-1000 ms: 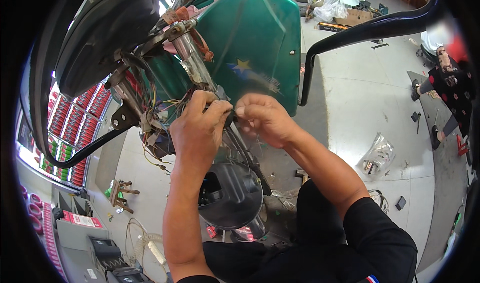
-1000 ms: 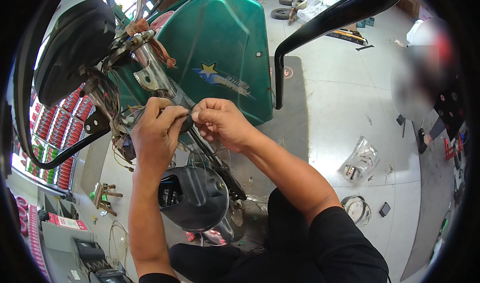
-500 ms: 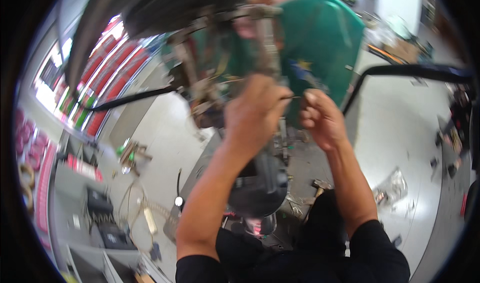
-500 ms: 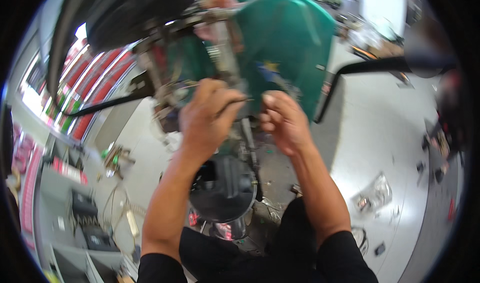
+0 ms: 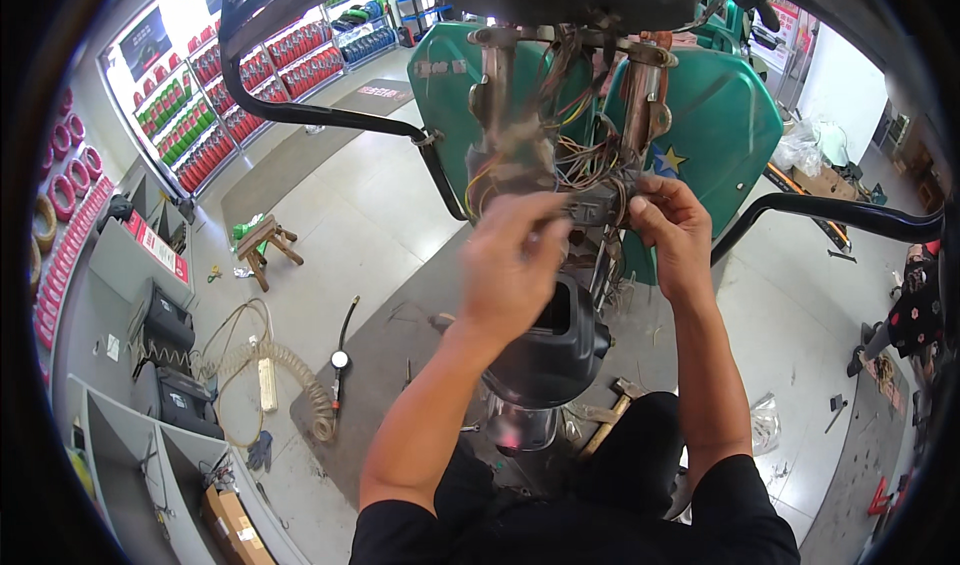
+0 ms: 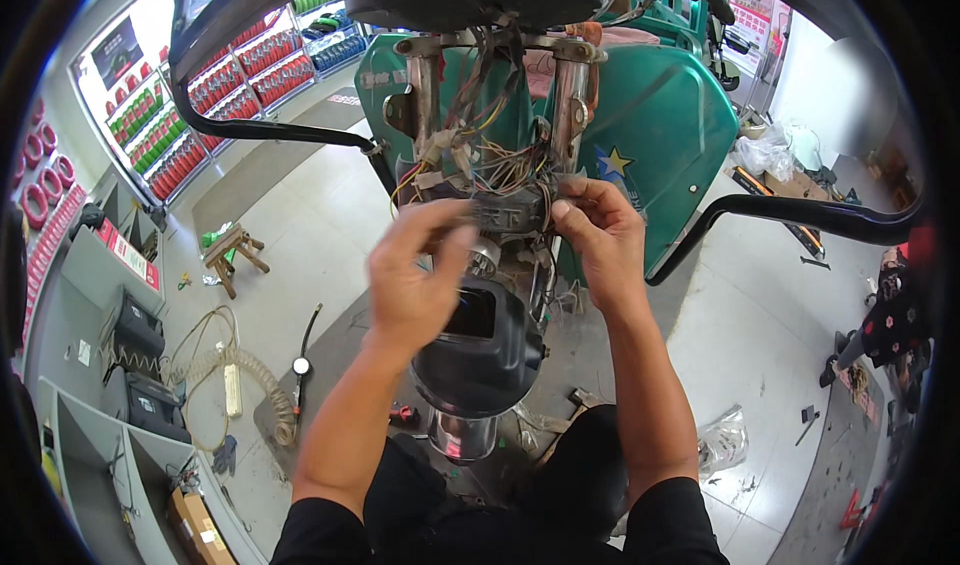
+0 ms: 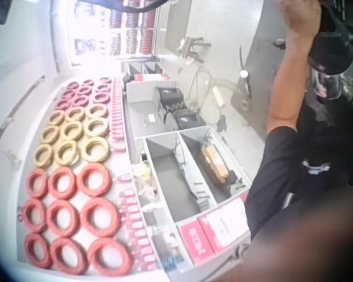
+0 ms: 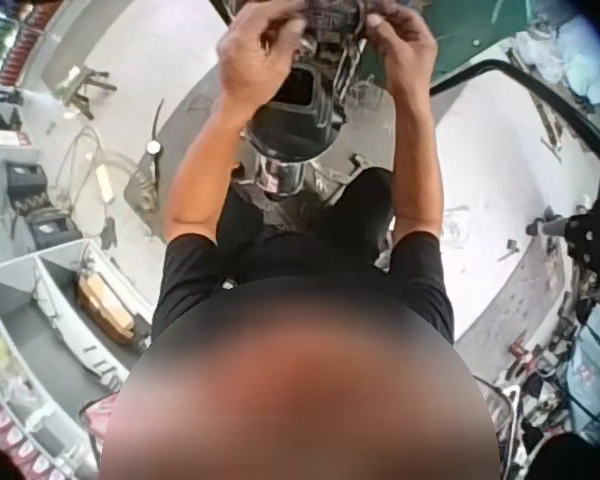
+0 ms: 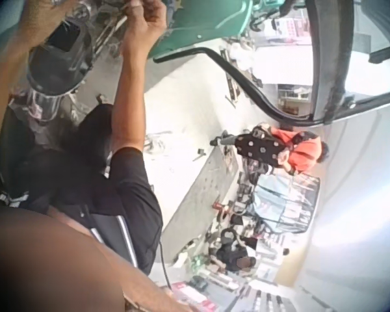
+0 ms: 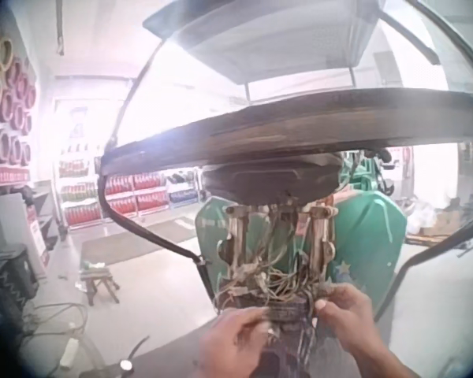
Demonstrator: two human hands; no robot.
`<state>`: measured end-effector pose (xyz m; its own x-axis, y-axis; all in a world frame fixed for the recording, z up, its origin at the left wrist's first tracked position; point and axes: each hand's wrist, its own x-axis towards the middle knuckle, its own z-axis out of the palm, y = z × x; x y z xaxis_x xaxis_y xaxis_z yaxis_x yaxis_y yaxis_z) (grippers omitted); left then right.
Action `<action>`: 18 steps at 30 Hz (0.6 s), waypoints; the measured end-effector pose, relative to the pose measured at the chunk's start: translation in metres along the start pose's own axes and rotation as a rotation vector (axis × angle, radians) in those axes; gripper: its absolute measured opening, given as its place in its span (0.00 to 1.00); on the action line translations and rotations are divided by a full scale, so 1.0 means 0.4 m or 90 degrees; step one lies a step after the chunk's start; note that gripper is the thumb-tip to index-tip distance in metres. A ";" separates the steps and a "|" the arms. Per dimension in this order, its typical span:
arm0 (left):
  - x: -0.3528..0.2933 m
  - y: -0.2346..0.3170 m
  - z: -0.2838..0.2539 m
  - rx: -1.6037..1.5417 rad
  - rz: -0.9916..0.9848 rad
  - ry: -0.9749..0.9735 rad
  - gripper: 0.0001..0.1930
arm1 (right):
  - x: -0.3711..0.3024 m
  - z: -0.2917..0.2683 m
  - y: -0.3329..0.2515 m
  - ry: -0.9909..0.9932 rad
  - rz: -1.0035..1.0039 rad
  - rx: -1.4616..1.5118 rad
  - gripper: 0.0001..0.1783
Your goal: The person works on the wiring of a green motorcycle in a workshop. They use electrical tape to wrap wires near the handlebars and use pliers to cut and adjust components. The task involves organizing and securing the wiring harness.
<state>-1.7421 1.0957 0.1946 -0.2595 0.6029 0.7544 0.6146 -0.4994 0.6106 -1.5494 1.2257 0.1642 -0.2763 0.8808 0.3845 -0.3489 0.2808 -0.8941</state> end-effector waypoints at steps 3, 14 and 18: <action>-0.032 -0.082 -0.093 -0.056 -0.219 0.161 0.12 | 0.004 -0.014 0.023 0.017 0.005 0.031 0.20; -0.082 -0.274 -0.204 -0.230 -0.492 0.056 0.14 | -0.199 -0.072 0.087 0.168 -0.004 -0.050 0.06; -0.071 -0.266 -0.184 -0.236 -0.487 0.045 0.13 | -0.336 -0.157 0.177 0.180 0.102 -0.103 0.13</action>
<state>-1.8550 1.0859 0.1259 -0.5574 0.8233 0.1074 -0.0298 -0.1491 0.9884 -1.4806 1.1509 0.0347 -0.0492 0.9828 0.1783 -0.1687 0.1677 -0.9713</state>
